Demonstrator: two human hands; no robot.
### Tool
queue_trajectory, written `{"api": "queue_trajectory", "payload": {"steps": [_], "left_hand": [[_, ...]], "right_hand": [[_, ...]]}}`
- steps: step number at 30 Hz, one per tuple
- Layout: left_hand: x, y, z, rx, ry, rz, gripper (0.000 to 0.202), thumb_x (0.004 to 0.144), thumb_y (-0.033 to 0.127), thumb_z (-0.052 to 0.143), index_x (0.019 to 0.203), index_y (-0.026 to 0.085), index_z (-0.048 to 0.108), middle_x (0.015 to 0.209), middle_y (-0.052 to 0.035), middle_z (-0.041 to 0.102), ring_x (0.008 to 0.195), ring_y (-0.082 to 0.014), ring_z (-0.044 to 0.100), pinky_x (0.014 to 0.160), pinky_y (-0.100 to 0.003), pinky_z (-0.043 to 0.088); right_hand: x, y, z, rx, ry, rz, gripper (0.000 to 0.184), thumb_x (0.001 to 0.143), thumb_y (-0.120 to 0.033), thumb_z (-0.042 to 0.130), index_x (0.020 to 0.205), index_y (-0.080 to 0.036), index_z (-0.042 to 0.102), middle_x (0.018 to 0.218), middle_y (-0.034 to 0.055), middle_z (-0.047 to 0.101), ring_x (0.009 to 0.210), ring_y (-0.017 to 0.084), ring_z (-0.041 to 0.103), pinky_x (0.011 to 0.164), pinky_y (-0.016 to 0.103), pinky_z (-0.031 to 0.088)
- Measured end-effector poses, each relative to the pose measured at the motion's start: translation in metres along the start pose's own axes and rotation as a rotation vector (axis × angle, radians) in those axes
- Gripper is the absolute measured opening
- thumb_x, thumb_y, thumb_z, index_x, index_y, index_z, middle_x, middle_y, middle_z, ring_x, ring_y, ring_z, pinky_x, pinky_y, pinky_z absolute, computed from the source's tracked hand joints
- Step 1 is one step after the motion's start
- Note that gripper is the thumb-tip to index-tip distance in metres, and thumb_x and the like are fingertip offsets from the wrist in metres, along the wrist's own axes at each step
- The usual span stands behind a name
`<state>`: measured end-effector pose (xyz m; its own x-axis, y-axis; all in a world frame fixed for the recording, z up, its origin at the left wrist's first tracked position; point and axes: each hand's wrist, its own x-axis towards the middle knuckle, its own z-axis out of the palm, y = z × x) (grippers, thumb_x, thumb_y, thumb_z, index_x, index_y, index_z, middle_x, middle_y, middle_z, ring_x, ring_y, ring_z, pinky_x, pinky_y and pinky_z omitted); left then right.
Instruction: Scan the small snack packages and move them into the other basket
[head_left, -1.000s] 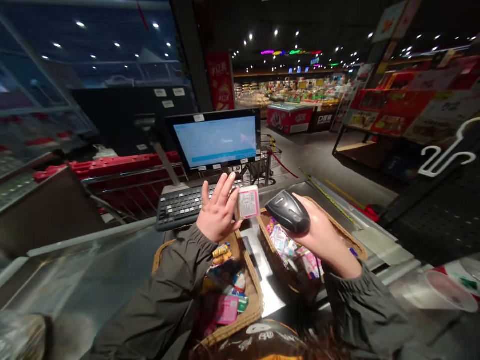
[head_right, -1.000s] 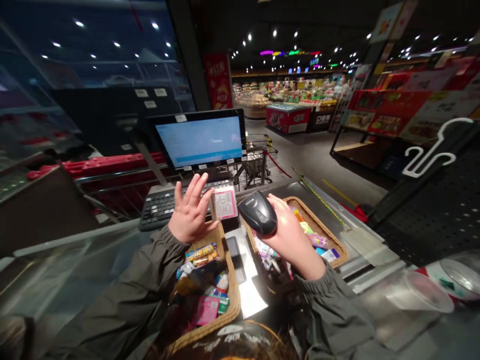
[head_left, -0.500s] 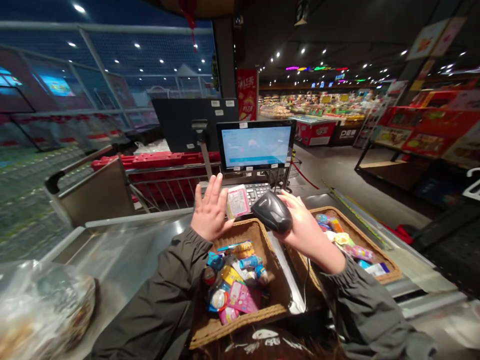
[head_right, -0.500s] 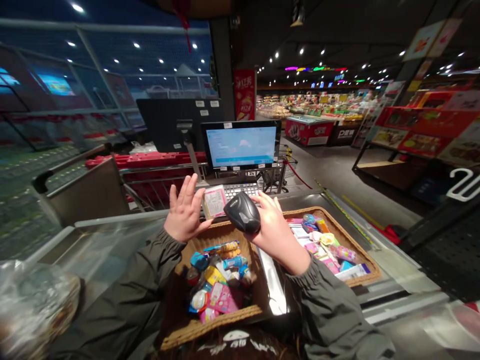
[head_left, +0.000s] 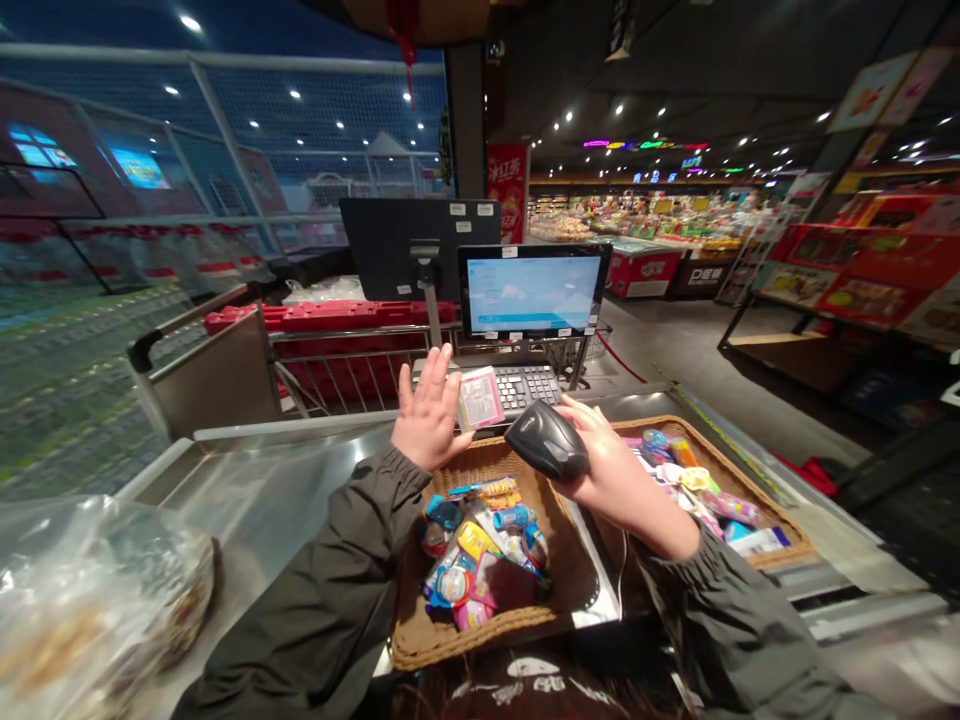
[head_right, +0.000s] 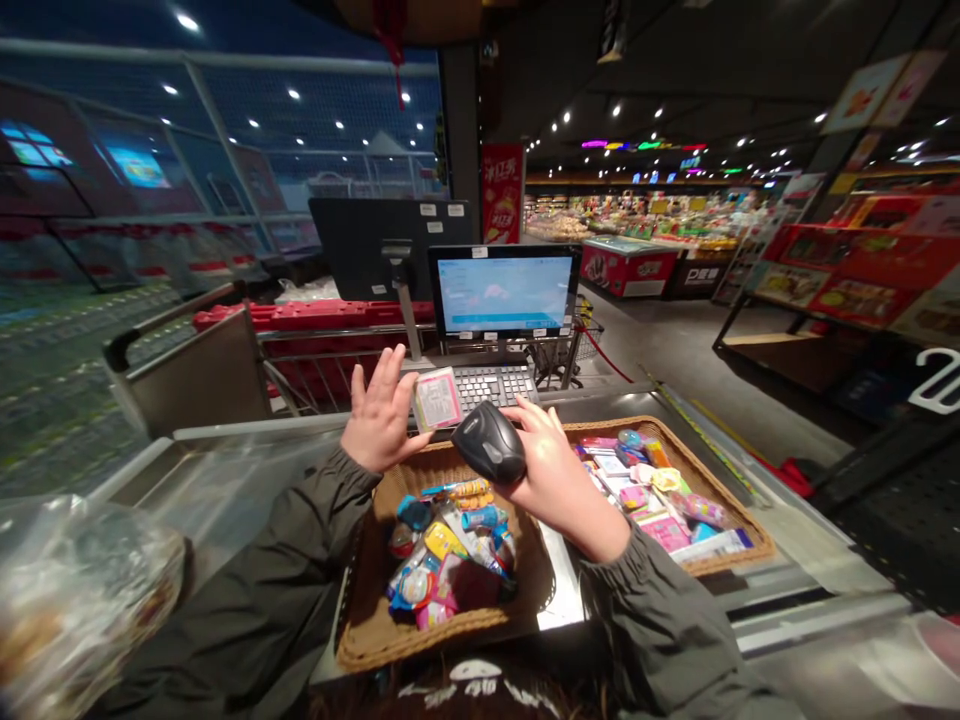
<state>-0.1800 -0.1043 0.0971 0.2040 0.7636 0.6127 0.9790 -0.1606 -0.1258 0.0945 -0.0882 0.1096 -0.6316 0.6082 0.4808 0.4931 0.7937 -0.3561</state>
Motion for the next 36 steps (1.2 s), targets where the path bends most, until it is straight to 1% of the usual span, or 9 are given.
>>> {"api": "queue_trajectory", "payload": {"steps": [6, 14, 17, 19, 23, 26, 28, 31, 36], "left_hand": [[0.000, 0.001, 0.000, -0.001, -0.001, 0.019, 0.077, 0.074, 0.045, 0.072, 0.137, 0.010, 0.046, 0.162, -0.0249, 0.014, 0.153, -0.0361, 0.009, 0.121, -0.061, -0.002], [-0.001, 0.003, 0.002, -0.002, 0.010, 0.011, 0.079, 0.071, 0.045, 0.074, 0.137, 0.010, 0.046, 0.162, -0.0251, 0.017, 0.152, -0.0368, 0.013, 0.122, -0.060, -0.001], [-0.004, 0.005, 0.005, -0.020, 0.015, 0.022, 0.081, 0.069, 0.044, 0.076, 0.136, 0.010, 0.047, 0.161, -0.0264, 0.019, 0.152, -0.0379, 0.015, 0.121, -0.060, -0.001], [-0.008, 0.006, 0.008, -0.038, 0.007, 0.040, 0.082, 0.068, 0.044, 0.077, 0.136, 0.010, 0.046, 0.161, -0.0271, 0.020, 0.152, -0.0384, 0.015, 0.121, -0.060, -0.002], [-0.016, 0.012, 0.015, -0.078, -0.040, 0.059, 0.084, 0.068, 0.046, 0.077, 0.137, 0.009, 0.045, 0.161, -0.0273, 0.019, 0.151, -0.0391, 0.015, 0.121, -0.060, -0.003], [-0.024, 0.020, 0.021, -0.111, -0.101, 0.065, 0.084, 0.069, 0.050, 0.076, 0.137, 0.010, 0.047, 0.161, -0.0268, 0.020, 0.151, -0.0392, 0.015, 0.121, -0.061, -0.002], [-0.030, 0.027, 0.025, -0.130, -0.169, 0.090, 0.083, 0.069, 0.052, 0.075, 0.135, 0.009, 0.049, 0.161, -0.0265, 0.019, 0.151, -0.0392, 0.015, 0.121, -0.062, -0.001], [-0.041, 0.041, 0.033, -0.149, -0.295, 0.150, 0.082, 0.069, 0.054, 0.074, 0.131, 0.006, 0.052, 0.161, -0.0263, 0.019, 0.152, -0.0392, 0.014, 0.120, -0.063, 0.003], [-0.060, 0.063, 0.050, -0.214, -0.523, 0.265, 0.084, 0.068, 0.055, 0.072, 0.132, 0.005, 0.054, 0.162, -0.0258, 0.017, 0.151, -0.0405, 0.014, 0.119, -0.065, 0.006]], "right_hand": [[-0.002, 0.001, 0.000, -0.006, 0.002, -0.022, 0.043, 0.071, -0.018, 0.066, 0.113, -0.021, 0.065, 0.132, 0.0150, 0.061, 0.137, 0.040, 0.044, 0.111, 0.064, 0.035], [-0.004, 0.003, -0.001, -0.009, 0.003, -0.016, 0.043, 0.074, -0.021, 0.065, 0.118, -0.020, 0.063, 0.133, 0.0151, 0.061, 0.136, 0.039, 0.045, 0.112, 0.064, 0.034], [-0.007, 0.008, 0.000, -0.002, 0.011, -0.002, 0.047, 0.075, -0.023, 0.064, 0.122, -0.019, 0.061, 0.134, 0.0164, 0.060, 0.135, 0.040, 0.045, 0.110, 0.067, 0.034], [-0.009, 0.011, 0.000, 0.003, 0.008, 0.008, 0.046, 0.074, -0.023, 0.065, 0.120, -0.020, 0.063, 0.134, 0.0165, 0.060, 0.135, 0.041, 0.046, 0.110, 0.068, 0.034], [-0.015, 0.019, 0.001, 0.021, -0.008, -0.002, 0.041, 0.074, -0.024, 0.067, 0.115, -0.020, 0.065, 0.131, 0.0152, 0.062, 0.134, 0.040, 0.047, 0.110, 0.063, 0.037], [-0.020, 0.023, 0.002, 0.038, -0.016, 0.007, 0.042, 0.074, -0.024, 0.068, 0.116, -0.020, 0.064, 0.128, 0.0139, 0.063, 0.130, 0.038, 0.051, 0.110, 0.059, 0.039], [-0.023, 0.027, 0.002, 0.059, -0.019, 0.011, 0.045, 0.074, -0.023, 0.069, 0.119, -0.020, 0.063, 0.127, 0.0133, 0.065, 0.128, 0.036, 0.054, 0.110, 0.056, 0.041], [-0.029, 0.032, 0.004, 0.081, -0.017, 0.039, 0.052, 0.073, -0.023, 0.070, 0.124, -0.019, 0.060, 0.128, 0.0138, 0.064, 0.125, 0.035, 0.056, 0.107, 0.053, 0.044], [-0.035, 0.043, 0.006, 0.129, -0.027, 0.063, 0.047, 0.073, -0.021, 0.070, 0.120, -0.018, 0.062, 0.122, 0.0131, 0.067, 0.115, 0.033, 0.062, 0.101, 0.050, 0.048]]}}
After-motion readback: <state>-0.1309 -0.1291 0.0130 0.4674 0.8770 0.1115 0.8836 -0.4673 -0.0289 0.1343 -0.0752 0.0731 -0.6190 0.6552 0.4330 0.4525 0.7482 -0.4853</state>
